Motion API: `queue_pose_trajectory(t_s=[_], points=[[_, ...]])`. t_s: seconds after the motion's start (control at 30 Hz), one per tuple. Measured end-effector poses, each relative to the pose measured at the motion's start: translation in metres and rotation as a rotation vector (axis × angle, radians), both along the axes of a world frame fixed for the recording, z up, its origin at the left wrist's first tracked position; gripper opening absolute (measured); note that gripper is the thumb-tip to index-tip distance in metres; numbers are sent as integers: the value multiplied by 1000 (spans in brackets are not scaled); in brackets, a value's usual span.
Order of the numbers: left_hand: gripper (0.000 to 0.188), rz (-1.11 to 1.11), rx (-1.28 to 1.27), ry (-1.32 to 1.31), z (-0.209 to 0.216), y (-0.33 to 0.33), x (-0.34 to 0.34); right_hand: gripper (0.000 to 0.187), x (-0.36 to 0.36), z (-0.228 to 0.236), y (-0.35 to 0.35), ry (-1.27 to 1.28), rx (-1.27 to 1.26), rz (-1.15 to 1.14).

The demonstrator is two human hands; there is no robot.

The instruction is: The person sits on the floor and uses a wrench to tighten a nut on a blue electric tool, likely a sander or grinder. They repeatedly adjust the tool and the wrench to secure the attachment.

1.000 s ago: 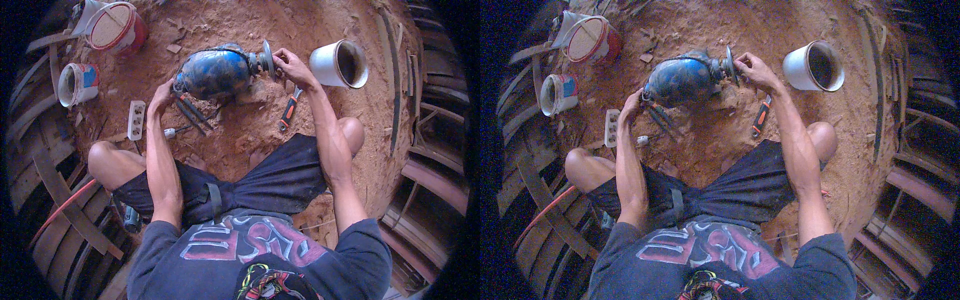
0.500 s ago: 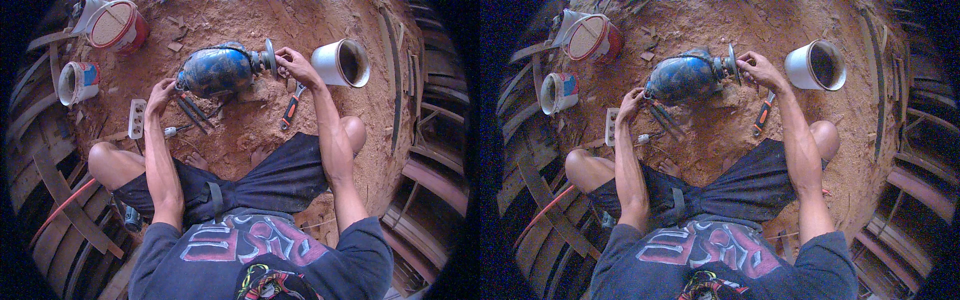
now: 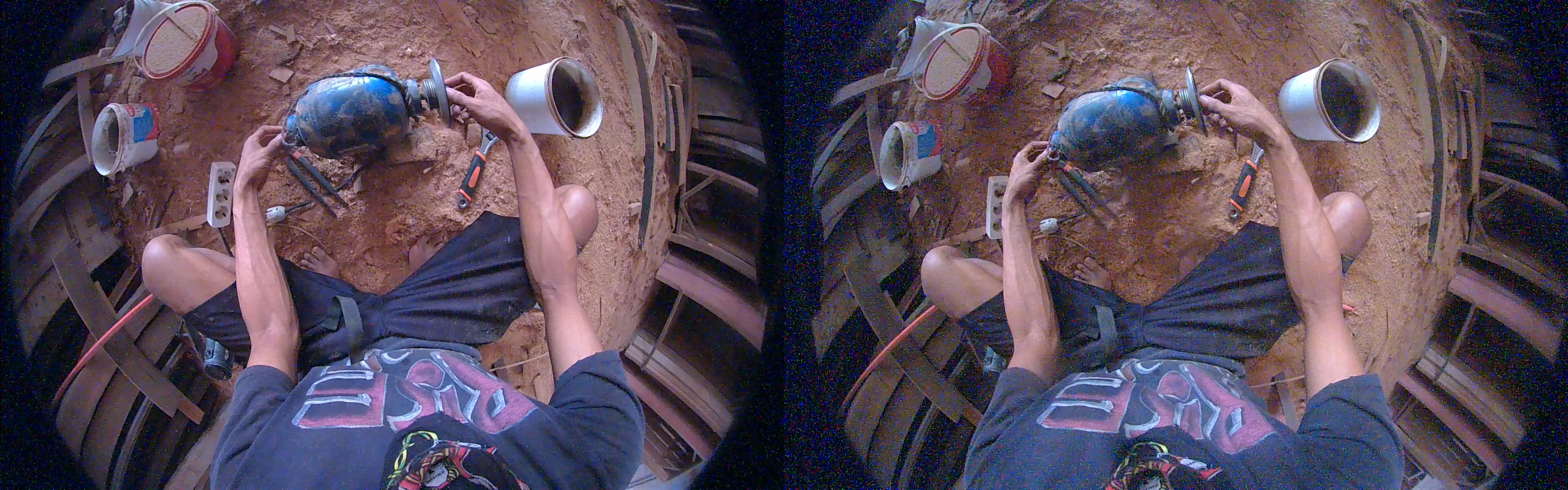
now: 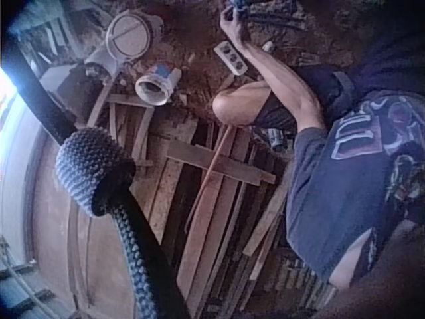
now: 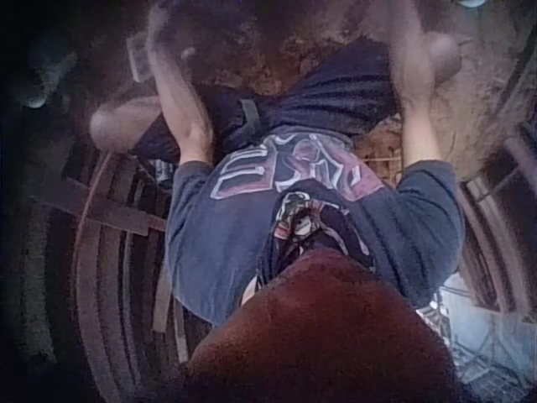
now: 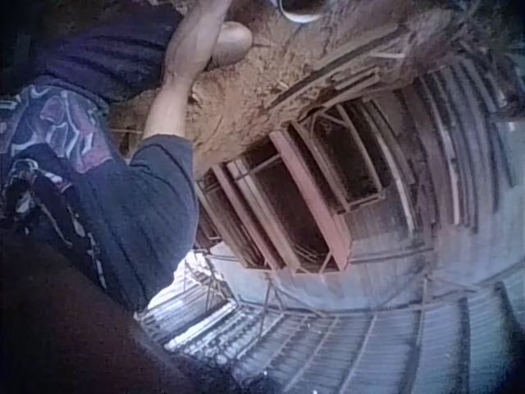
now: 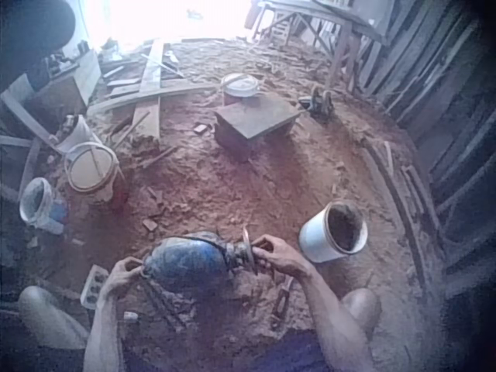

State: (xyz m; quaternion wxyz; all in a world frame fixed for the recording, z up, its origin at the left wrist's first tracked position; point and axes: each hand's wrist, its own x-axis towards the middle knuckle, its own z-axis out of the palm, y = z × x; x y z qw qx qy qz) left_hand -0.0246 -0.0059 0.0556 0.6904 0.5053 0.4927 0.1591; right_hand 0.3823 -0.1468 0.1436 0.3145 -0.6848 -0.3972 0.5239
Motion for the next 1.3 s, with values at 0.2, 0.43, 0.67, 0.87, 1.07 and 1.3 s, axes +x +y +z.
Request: queue_pose_trajectory(t_s=[0.2, 0.43, 0.67, 0.87, 1.07, 1.3], points=[[36, -2, 43, 1, 10, -4, 6, 34, -1, 4, -1, -12, 15, 12], [28, 121, 70, 7, -10, 2, -1, 33, 3, -2, -1, 25, 38, 33], [27, 489, 1120, 310, 57, -15, 59, 32, -1, 5, -2, -6, 13, 37], [47, -271, 1317, 157, 105, -56, 167, 32, -2, 7, -2, -40, 32, 46], [55, -500, 1368, 420, 94, -57, 207, 34, -6, 12, 0, -51, 49, 43], [55, -568, 1274, 410, 99, -49, 214, 37, -9, 22, -4, -246, 53, 12]])
